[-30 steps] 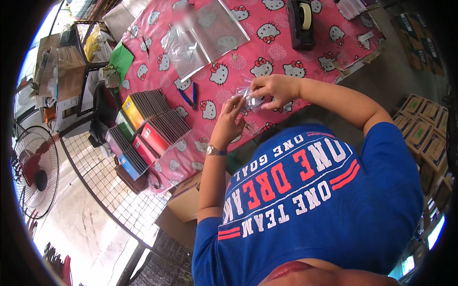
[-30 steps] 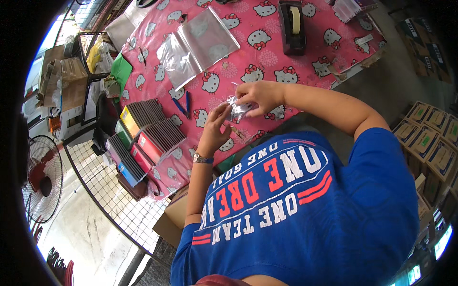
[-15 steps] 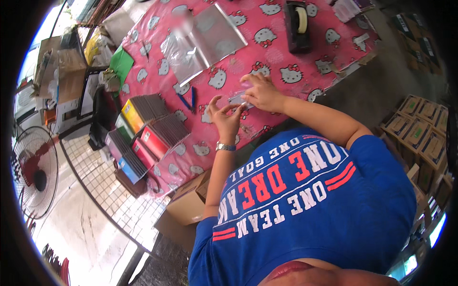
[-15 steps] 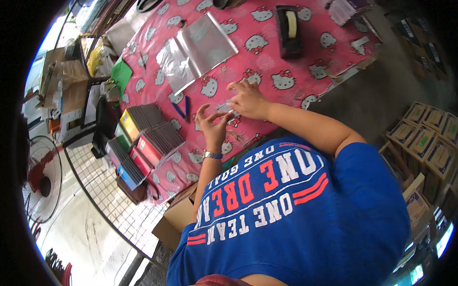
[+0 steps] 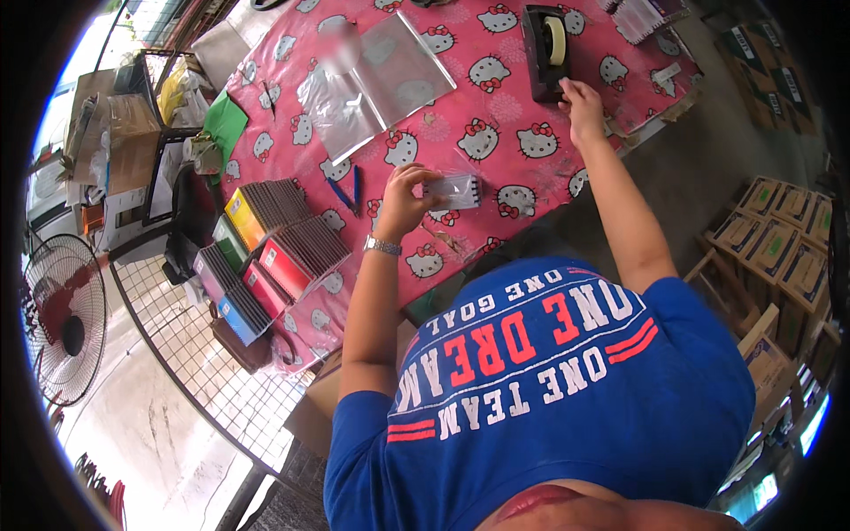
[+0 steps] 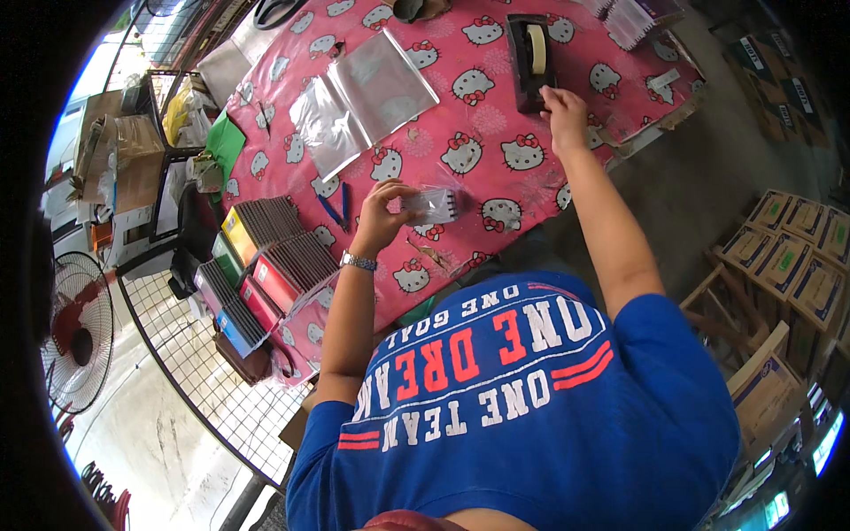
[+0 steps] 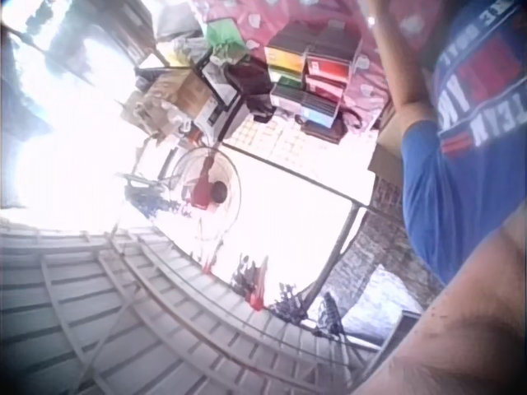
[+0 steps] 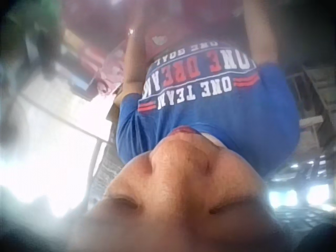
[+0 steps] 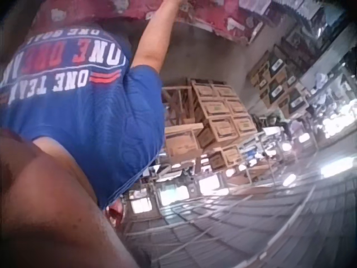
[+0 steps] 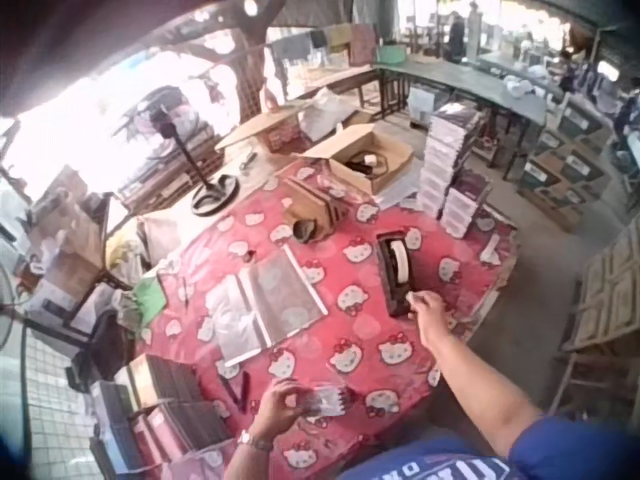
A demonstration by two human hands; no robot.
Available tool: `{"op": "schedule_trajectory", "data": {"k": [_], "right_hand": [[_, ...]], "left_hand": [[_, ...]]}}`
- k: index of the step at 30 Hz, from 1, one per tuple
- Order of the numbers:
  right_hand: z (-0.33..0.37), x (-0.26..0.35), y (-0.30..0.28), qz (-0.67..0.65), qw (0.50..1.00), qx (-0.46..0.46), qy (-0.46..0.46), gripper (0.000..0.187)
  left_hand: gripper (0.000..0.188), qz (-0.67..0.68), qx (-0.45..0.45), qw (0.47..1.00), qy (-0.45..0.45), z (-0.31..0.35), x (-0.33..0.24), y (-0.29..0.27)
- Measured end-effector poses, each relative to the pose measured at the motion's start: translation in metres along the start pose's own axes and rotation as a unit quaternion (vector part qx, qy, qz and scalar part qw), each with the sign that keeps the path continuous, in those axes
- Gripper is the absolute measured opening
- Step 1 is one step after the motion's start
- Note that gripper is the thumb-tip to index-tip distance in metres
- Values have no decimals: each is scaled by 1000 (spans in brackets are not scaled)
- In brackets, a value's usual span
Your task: The person places stacks of small notebooks into clear plastic bags and seals them using tape.
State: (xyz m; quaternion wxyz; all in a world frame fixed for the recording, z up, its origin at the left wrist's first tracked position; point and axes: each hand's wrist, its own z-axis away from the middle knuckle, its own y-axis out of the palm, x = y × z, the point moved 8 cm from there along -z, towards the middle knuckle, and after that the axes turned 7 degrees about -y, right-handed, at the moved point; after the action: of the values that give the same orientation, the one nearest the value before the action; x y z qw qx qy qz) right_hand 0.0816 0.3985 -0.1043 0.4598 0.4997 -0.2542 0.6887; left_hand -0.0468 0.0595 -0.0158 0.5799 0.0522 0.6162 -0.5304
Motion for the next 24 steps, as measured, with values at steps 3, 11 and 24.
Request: {"op": "schedule_trajectory", "data": {"k": [3,11,24], "right_hand": [[38,-12,-6,-126,987,30,-100,10],[114,-34,160,60,790,578,197,12],[107,-113,157,469,579,667,-11,54]], "left_hand": [[40,49,59,997,-12,0,1,4],[36,149,95,981,-85,5,15,16],[47,72,19,997,-13,18,-8,11]]}}
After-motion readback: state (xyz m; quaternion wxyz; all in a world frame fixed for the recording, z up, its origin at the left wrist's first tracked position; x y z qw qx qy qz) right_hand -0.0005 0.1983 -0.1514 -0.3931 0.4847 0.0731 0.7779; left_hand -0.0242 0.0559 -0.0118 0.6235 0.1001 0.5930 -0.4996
